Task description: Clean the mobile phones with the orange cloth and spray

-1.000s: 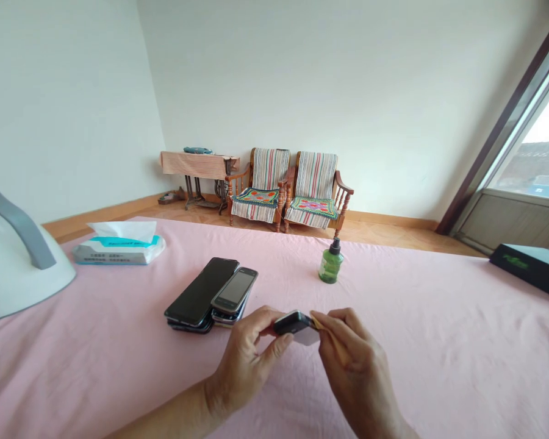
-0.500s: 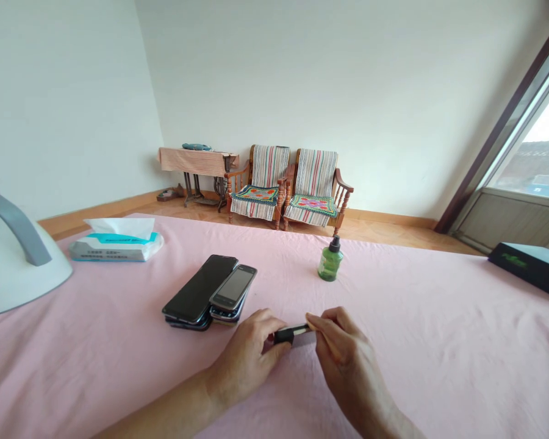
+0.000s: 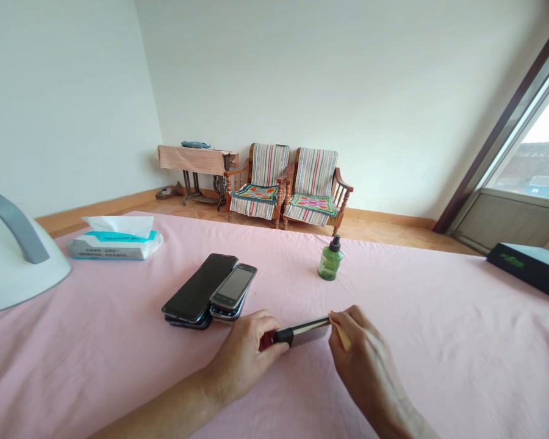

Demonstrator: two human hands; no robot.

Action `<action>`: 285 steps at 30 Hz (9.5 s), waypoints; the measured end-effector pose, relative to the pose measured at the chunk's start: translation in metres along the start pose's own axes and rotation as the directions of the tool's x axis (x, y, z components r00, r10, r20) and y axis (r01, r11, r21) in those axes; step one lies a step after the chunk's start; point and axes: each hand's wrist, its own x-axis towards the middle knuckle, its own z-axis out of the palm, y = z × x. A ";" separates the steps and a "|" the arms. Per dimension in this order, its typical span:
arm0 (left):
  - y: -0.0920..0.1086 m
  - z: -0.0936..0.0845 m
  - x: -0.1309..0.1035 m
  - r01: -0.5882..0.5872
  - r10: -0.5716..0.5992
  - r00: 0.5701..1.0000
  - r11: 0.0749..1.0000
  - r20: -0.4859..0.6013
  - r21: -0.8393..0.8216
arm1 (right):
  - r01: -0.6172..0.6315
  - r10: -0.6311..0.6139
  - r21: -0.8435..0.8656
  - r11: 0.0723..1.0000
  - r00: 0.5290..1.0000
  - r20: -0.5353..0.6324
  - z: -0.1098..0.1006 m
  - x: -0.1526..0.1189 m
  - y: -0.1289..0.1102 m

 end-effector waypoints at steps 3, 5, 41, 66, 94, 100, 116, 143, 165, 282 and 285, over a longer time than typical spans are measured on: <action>-0.001 0.000 0.000 -0.001 0.001 1.000 1.000 -0.004 -0.015 | 0.021 -0.017 0.062 0.998 0.997 -0.071 -0.002 0.001 -0.002; -0.002 0.001 0.000 0.000 0.000 1.000 1.000 -0.004 -0.015 | 0.026 -0.020 0.095 0.995 0.998 -0.058 -0.001 0.001 -0.003; -0.005 0.006 0.002 -0.026 0.025 1.000 0.998 -0.012 -0.064 | 0.133 -0.174 0.315 0.940 0.979 0.107 0.010 -0.008 -0.042; -0.003 0.005 0.002 -0.033 0.034 0.999 0.998 0.009 -0.056 | 0.095 -0.143 0.384 0.918 0.985 0.099 0.007 -0.004 -0.045; -0.008 0.007 0.002 -0.057 0.058 0.998 0.996 0.023 -0.068 | 0.336 -0.371 0.282 0.899 0.925 0.082 0.007 -0.008 -0.053; -0.003 0.004 0.004 -0.042 0.043 0.999 0.998 0.028 -0.044 | 0.145 -0.161 0.243 0.959 0.986 0.046 0.006 -0.007 -0.038; -0.001 0.002 0.002 -0.028 0.028 1.000 1.000 -0.008 -0.010 | -0.239 0.215 0.177 0.955 0.965 0.148 0.008 0.010 0.017; 0.004 0.002 0.000 -0.260 0.260 0.951 0.965 -0.167 0.025 | 0.147 -0.081 0.314 0.938 0.973 -0.214 -0.017 0.003 -0.030; 0.005 0.003 -0.002 -0.332 0.334 0.927 0.942 -0.172 0.039 | 0.277 -0.224 0.349 0.895 0.957 -0.186 -0.016 0.000 -0.043; -0.007 -0.007 0.007 -0.355 0.374 0.913 0.925 0.163 -0.134 | -0.124 0.015 0.396 0.910 0.964 0.267 0.004 0.002 -0.016; -0.005 -0.014 0.006 -0.333 0.359 0.893 0.932 0.271 -0.141 | -0.127 0.000 0.411 0.903 0.956 0.294 0.004 0.003 -0.014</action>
